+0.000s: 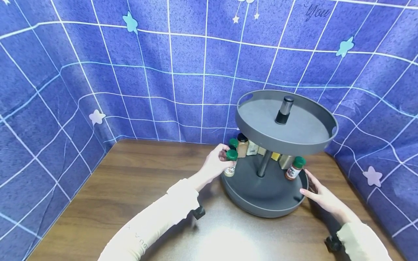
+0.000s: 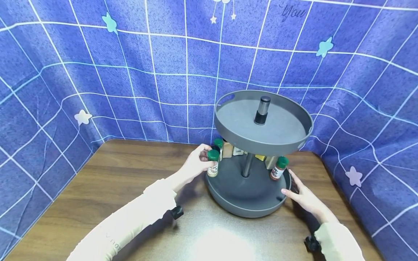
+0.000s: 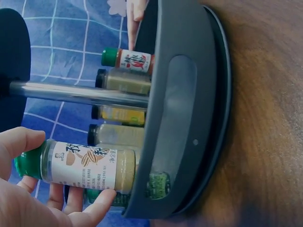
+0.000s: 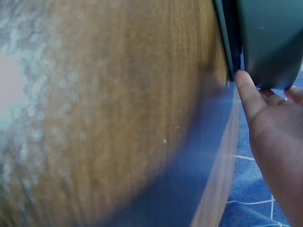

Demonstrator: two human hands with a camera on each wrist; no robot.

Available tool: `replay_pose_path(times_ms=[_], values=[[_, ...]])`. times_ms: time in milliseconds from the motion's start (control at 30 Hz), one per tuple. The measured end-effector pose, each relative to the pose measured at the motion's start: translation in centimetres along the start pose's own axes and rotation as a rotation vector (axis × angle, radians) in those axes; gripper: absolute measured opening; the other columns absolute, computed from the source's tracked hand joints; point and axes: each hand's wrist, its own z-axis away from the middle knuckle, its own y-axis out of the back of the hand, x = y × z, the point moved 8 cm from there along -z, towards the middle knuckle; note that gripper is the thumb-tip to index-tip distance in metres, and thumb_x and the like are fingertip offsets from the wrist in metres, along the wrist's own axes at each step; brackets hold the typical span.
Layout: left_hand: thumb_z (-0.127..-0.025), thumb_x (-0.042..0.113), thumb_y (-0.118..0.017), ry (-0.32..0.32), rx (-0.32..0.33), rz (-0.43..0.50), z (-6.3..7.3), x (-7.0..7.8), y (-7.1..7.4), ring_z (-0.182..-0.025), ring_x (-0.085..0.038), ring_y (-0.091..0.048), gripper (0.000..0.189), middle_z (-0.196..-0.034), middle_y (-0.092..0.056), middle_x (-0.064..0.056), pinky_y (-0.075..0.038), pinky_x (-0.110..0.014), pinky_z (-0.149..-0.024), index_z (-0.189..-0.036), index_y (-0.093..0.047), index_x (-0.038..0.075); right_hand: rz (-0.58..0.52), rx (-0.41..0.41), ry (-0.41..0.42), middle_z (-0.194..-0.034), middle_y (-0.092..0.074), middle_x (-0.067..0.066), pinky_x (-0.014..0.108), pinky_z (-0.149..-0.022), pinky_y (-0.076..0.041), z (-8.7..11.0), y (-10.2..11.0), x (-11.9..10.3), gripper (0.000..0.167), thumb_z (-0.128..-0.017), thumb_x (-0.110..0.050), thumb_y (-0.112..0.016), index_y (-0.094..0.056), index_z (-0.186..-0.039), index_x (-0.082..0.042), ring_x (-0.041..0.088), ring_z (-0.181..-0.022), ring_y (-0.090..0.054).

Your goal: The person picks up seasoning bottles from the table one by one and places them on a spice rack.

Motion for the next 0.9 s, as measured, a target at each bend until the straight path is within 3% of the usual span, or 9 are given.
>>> replay_pose_path(times_ms=[233, 667, 900], values=[[-0.069, 0.006, -0.079, -0.031, 0.024, -0.085, 0.2, -0.5, -0.1, -0.075, -0.014, -0.059, 0.042, -0.086, -0.062, -0.008, -0.05, -0.026, -0.07, -0.104, -0.056, 0.01, -0.004, -0.002, -0.023, -0.148, -0.016, 0.036, -0.004, -0.087, -0.023, 0.1, 0.0, 0.2, 0.078, -0.094, -0.014, -0.056, -0.003, -0.149, 0.0, 0.058, -0.129, -0.019], [-0.07, 0.012, -0.08, -0.073, 0.035, -0.278, 0.6, -1.5, -0.1, -0.079, -0.018, -0.063, 0.041, -0.089, -0.065, -0.006, -0.05, -0.031, -0.075, -0.104, -0.056, 0.011, -0.009, 0.005, 0.013, -0.147, -0.017, 0.037, -0.004, -0.088, -0.023, -0.1, 0.0, 0.1, 0.076, -0.094, -0.012, -0.055, -0.004, -0.15, 0.0, 0.059, -0.127, -0.021], [-0.07, 0.013, -0.079, -0.067, 0.048, -0.295, 0.9, -2.2, -0.2, -0.081, -0.019, -0.063, 0.043, -0.09, -0.065, -0.007, -0.051, -0.032, -0.074, -0.106, -0.055, 0.01, -0.013, 0.003, 0.014, -0.147, -0.017, 0.037, -0.003, -0.088, -0.024, -0.1, -0.1, 0.0, 0.077, -0.094, -0.011, -0.056, -0.004, -0.149, 0.001, 0.059, -0.127, -0.021]])
